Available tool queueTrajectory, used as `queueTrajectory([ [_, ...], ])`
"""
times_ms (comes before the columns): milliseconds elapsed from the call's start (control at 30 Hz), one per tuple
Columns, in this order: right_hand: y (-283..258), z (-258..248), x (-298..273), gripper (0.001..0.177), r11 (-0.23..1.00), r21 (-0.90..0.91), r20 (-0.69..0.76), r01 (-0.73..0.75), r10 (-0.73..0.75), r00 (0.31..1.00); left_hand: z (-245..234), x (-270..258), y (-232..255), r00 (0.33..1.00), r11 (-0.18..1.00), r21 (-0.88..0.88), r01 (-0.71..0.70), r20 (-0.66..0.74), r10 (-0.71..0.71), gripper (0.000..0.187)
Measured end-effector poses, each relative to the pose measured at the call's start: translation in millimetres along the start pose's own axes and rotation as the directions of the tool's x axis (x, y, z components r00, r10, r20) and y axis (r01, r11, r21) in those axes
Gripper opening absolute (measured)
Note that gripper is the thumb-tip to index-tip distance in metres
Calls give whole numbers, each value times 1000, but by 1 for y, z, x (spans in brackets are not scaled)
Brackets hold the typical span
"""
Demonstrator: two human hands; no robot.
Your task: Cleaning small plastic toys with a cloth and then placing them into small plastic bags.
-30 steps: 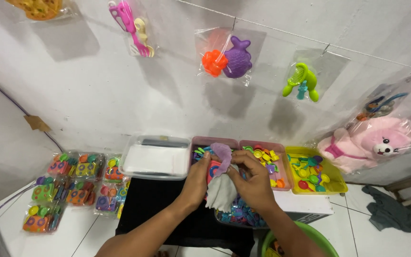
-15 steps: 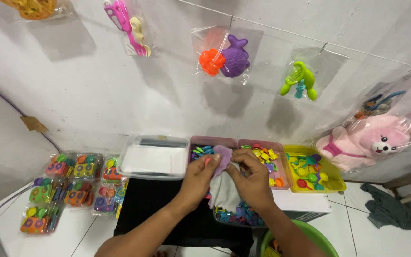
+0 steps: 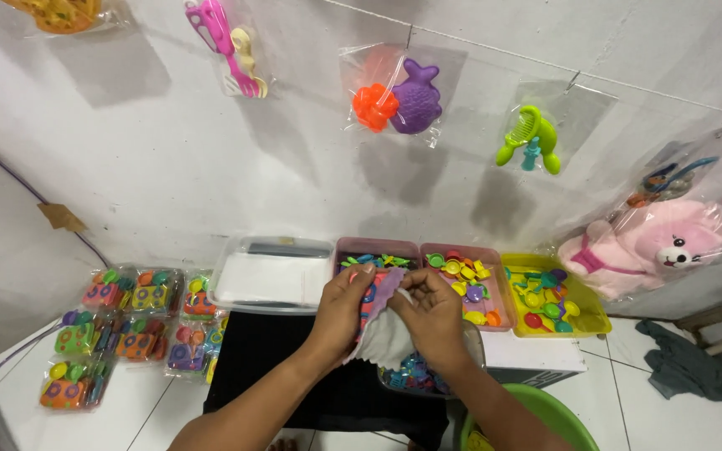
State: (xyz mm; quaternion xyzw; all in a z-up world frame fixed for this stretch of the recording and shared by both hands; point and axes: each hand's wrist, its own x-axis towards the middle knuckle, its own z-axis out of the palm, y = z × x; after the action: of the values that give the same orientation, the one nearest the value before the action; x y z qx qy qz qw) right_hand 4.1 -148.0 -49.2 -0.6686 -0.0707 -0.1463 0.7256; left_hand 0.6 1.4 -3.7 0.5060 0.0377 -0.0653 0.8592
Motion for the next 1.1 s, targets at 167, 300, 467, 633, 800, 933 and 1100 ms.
queueTrajectory([
  [167,5,2,2,13,999,-9,-45,-38,37,998,-11,11,-13,996,990,105,-90,30,88,20],
  [300,-10,16,-3,14,999,6,-27,-41,41,999,-6,6,-3,992,990,102,-101,-64,108,24],
  [467,-12,21,-10,22,990,78,8,-120,120,993,-1,2,15,982,994,37,-99,-157,104,30],
  [633,11,9,-4,28,994,-21,46,-110,111,993,-8,9,4,982,996,48,-75,-170,82,31],
  [800,16,-5,8,8,989,-148,50,12,-5,999,-7,8,2,995,985,160,-56,-71,68,25],
  [933,-3,-4,6,7,989,-123,-1,86,-87,996,-8,10,6,989,994,96,-57,-131,70,26],
  [1100,-30,-15,6,4,923,-191,106,334,-319,942,-7,6,31,982,997,52,-61,-177,69,34],
])
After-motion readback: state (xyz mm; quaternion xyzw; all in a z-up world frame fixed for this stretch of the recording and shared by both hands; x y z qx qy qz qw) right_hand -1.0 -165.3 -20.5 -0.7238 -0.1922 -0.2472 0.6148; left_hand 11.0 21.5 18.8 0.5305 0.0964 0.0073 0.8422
